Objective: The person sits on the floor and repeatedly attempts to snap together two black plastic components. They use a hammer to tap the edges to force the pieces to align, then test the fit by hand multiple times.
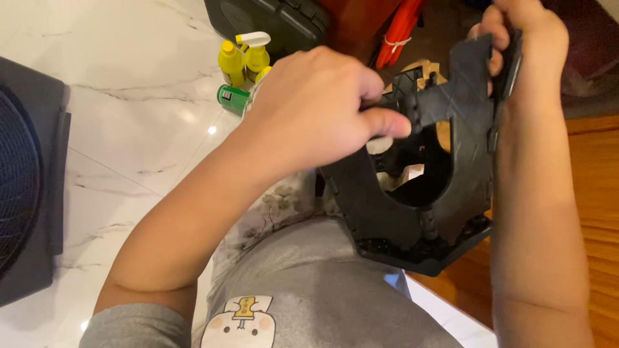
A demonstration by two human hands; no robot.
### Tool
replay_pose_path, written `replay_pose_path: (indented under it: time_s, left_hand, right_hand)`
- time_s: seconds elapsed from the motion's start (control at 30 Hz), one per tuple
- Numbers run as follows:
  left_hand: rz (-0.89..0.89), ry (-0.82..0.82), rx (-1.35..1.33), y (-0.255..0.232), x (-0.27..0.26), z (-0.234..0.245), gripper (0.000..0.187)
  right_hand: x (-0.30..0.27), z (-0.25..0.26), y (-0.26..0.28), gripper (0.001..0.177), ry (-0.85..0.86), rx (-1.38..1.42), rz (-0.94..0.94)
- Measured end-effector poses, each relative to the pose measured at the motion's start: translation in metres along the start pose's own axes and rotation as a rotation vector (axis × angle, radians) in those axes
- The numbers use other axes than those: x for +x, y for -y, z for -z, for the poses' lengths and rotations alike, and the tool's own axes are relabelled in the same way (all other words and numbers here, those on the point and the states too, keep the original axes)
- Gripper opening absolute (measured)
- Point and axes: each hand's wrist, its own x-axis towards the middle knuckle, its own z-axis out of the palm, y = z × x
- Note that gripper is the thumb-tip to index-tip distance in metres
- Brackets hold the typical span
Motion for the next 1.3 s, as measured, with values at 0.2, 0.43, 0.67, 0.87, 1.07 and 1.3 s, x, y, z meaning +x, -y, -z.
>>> replay_pose_path:
  time_s: [0.2, 0.43, 0.67, 0.87, 1.07, 1.3]
  left_hand:
    - [0.098, 0.103, 0.044, 0.002, 0.013, -0.003, 0.045]
    - [-0.213, 0.072, -0.151, 0.026, 0.004, 0.006, 0.047]
    - [0.282, 0.295, -0.296, 0.048, 0.016, -0.009, 0.042]
    - [0.154, 0.311, -0.091, 0.076, 0.02, -0.029, 0.04]
    - [0.189, 0.52, -0.292, 0.1, 0.027, 0.008, 0.034]
    - [-0.163, 0.275, -0.307, 0.094, 0.012, -0.025, 0.037]
  right_hand:
    - [0.002, 0.001, -0.015, 0.049, -0.162, -0.112, -0.078]
    - [0.013, -0.032, -0.015, 0.049, -0.084, -0.029, -0.077]
    - [0.036, -0.055, -0.037, 0.048, -0.041, 0.125, -0.152]
    - [0.043, -0.073, -0.041, 0.048, 0.056, 0.088, -0.08]
    - [0.035, -0.074, -0.022, 0.054, 0.117, 0.139, -0.086]
    - [0.003, -0.088, -0.015, 0.053, 0.06, 0.012, -0.025]
